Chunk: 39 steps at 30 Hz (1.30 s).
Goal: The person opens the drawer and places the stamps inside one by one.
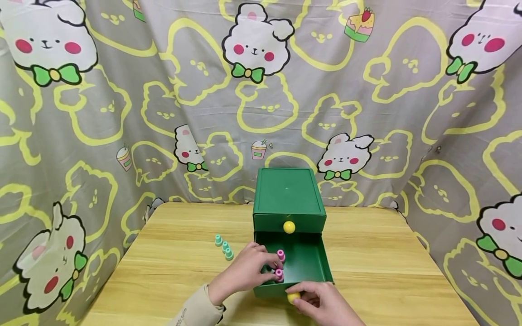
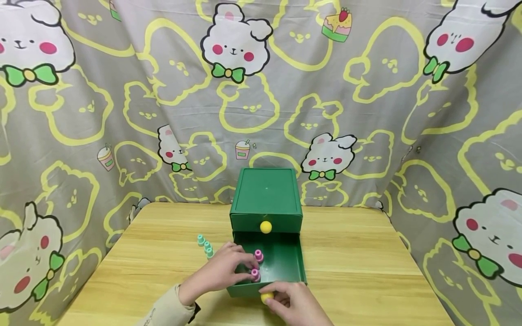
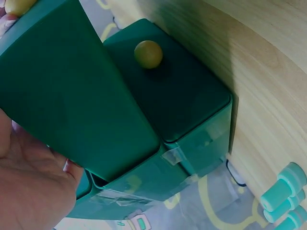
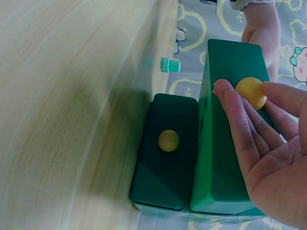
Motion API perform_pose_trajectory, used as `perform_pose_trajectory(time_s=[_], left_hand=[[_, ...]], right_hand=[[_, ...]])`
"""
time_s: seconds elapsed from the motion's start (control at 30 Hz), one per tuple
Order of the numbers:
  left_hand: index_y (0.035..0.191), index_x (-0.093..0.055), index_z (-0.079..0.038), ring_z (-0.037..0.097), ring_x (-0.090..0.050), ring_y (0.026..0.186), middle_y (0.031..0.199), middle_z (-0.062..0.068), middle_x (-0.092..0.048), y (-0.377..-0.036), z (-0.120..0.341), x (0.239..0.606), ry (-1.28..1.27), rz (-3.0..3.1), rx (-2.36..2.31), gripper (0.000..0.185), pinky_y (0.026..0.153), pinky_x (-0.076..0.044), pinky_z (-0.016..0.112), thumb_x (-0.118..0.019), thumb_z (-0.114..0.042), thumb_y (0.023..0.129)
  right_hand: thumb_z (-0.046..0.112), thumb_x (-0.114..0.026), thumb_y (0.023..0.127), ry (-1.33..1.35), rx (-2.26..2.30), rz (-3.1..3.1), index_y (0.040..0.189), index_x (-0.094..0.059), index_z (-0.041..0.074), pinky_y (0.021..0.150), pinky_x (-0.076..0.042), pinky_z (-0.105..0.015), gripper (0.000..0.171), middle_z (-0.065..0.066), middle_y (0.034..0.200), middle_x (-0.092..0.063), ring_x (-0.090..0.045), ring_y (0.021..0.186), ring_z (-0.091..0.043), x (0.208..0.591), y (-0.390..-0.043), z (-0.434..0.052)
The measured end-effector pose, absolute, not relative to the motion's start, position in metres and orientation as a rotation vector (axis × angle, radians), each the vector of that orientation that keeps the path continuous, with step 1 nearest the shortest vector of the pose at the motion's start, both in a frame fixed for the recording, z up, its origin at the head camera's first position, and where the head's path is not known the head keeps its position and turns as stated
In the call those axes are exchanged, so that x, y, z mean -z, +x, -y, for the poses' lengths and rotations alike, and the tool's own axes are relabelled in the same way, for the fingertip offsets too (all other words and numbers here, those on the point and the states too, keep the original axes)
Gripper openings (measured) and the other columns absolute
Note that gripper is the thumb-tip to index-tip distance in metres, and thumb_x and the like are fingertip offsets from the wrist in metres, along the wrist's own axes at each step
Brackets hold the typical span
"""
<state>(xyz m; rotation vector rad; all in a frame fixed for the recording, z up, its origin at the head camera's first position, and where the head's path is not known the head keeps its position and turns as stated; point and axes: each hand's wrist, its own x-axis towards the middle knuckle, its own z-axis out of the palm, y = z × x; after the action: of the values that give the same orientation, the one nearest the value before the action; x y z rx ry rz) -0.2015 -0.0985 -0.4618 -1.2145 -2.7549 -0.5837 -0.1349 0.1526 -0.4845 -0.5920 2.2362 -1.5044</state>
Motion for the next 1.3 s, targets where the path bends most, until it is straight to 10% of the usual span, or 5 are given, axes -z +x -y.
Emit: perform_pose_trajectory(time_s=[0.7,0.97,1.3], left_hand=[[0.113,-0.076,-0.021,0.010,-0.064,0.098,0.107,-0.008,-0.078,-0.201,0.107,0.446,-1.277,2.513,0.991,0.022,0.082,-0.054,0.026,-0.080,-0.018,0.092],[0.137,-0.065,-0.022,0.023,-0.053,0.134,0.144,0.004,-0.063,-0.233,0.119,0.420,-1.001,2.139,0.986,0.048,0.112,-0.043,0.049,-0.080,-0.019,0.091],[0.148,-0.057,-0.027,0.024,-0.041,0.149,0.159,-0.002,-0.049,-0.270,0.124,0.429,-0.850,2.393,1.141,0.051,0.118,-0.036,0.059,-0.072,-0.033,0.099]], right_hand=[[0.027,-0.065,0.103,-0.619,1.528,-2.242,0.121,-0.074,0.010,0.070,-0.055,-0.022,0.027,0.000,0.099,-0.076,-0.067,0.078,-0.006,0.485,-0.135,-0.153],[0.029,-0.068,0.101,-0.586,1.515,-2.247,0.122,-0.075,0.012,0.073,-0.056,-0.021,0.027,-0.007,0.106,-0.076,-0.067,0.081,-0.009,0.484,-0.133,-0.153],[0.031,-0.069,0.100,-0.563,1.500,-2.264,0.121,-0.075,0.013,0.075,-0.056,-0.021,0.029,0.000,0.104,-0.075,-0.068,0.082,-0.010,0.482,-0.132,-0.154]])
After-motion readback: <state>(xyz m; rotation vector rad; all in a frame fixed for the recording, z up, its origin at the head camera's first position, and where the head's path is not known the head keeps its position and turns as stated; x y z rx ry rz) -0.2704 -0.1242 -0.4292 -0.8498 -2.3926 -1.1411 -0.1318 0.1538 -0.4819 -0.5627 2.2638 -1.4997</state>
